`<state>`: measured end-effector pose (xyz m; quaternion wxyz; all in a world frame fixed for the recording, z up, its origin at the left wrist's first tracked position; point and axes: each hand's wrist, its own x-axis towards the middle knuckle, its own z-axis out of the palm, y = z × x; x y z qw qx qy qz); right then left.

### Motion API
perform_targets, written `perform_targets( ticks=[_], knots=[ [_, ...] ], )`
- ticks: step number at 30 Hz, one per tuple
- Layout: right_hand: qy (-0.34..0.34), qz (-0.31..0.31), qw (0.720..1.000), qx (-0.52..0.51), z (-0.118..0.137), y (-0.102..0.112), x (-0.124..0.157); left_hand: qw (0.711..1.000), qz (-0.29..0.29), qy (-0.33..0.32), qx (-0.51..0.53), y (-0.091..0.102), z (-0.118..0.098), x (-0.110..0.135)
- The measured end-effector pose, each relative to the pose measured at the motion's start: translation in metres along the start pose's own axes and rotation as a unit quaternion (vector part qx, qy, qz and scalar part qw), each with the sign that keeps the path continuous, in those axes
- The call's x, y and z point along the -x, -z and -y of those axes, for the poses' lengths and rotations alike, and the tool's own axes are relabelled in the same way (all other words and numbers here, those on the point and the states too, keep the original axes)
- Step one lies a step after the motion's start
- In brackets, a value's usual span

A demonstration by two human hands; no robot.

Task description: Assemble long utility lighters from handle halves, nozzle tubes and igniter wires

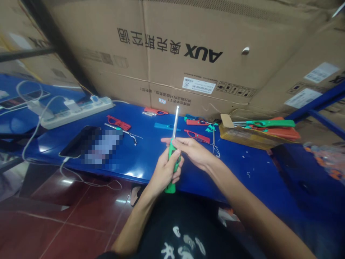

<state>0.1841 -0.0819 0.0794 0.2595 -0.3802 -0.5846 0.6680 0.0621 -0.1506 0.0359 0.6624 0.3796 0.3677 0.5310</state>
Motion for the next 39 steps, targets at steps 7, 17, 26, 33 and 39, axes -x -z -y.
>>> perform_targets(
  ticks=[7,17,26,33,39],
  knots=[
    [-0.042,0.01,0.999,-0.014,-0.009,0.004,0.006,0.999,0.008,-0.006,-0.038,0.007,0.014,-0.006],
    [0.119,-0.278,0.948,0.097,-0.058,0.029,0.076,0.996,0.046,0.056,0.045,-0.006,0.04,-0.024],
    [0.055,-0.537,0.763,0.355,-0.147,0.046,0.126,0.995,-0.093,-0.009,0.018,-0.003,0.056,-0.006],
    [0.107,-0.473,0.753,0.445,-0.124,0.071,0.09,0.997,-0.071,0.035,-0.021,-0.011,0.049,-0.011],
    [0.141,-0.269,0.671,0.677,-0.085,0.13,0.013,0.989,-0.027,0.146,0.01,0.002,0.049,-0.026]
  ],
)
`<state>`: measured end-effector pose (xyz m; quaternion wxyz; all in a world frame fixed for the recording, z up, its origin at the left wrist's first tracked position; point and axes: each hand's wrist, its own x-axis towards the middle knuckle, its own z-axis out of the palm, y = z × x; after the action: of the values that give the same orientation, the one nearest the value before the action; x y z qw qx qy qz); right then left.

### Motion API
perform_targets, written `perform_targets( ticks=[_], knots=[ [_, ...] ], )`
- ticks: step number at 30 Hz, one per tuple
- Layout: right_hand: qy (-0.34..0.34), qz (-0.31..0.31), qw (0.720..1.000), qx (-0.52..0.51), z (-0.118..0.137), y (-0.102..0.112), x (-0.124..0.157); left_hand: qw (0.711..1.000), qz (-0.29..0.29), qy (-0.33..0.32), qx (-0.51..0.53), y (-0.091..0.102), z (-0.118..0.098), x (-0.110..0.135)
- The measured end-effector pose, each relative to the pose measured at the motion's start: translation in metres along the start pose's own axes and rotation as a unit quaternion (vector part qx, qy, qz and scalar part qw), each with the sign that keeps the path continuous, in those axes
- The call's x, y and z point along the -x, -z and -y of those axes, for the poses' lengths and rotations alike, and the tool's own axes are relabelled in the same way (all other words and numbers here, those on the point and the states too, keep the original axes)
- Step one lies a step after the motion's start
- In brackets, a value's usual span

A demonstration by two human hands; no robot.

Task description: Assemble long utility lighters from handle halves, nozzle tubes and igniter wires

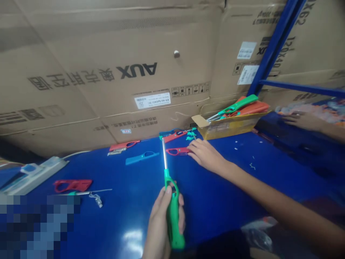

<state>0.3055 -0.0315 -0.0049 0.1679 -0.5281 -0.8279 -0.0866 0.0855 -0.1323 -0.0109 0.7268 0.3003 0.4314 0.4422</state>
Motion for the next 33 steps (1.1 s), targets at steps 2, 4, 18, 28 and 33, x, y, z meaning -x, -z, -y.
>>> perform_targets(
  ticks=[2,4,18,28,33],
  knots=[
    [0.043,0.03,0.999,0.011,-0.006,-0.007,-0.022,0.998,0.037,0.053,-0.002,0.003,-0.013,-0.011],
    [0.07,0.048,0.996,0.02,-0.006,-0.013,-0.035,0.998,0.049,0.045,-0.01,0.004,-0.032,-0.027],
    [0.064,-0.095,0.978,-0.174,0.002,-0.01,-0.021,0.972,0.228,0.023,0.06,0.028,-0.047,-0.1],
    [0.005,-0.127,0.988,-0.087,-0.025,0.011,-0.021,0.968,0.212,0.047,0.127,0.035,-0.056,-0.109],
    [-0.065,0.076,0.987,-0.125,-0.085,0.044,-0.009,0.97,0.215,0.058,0.099,0.034,-0.056,-0.108]
  ],
)
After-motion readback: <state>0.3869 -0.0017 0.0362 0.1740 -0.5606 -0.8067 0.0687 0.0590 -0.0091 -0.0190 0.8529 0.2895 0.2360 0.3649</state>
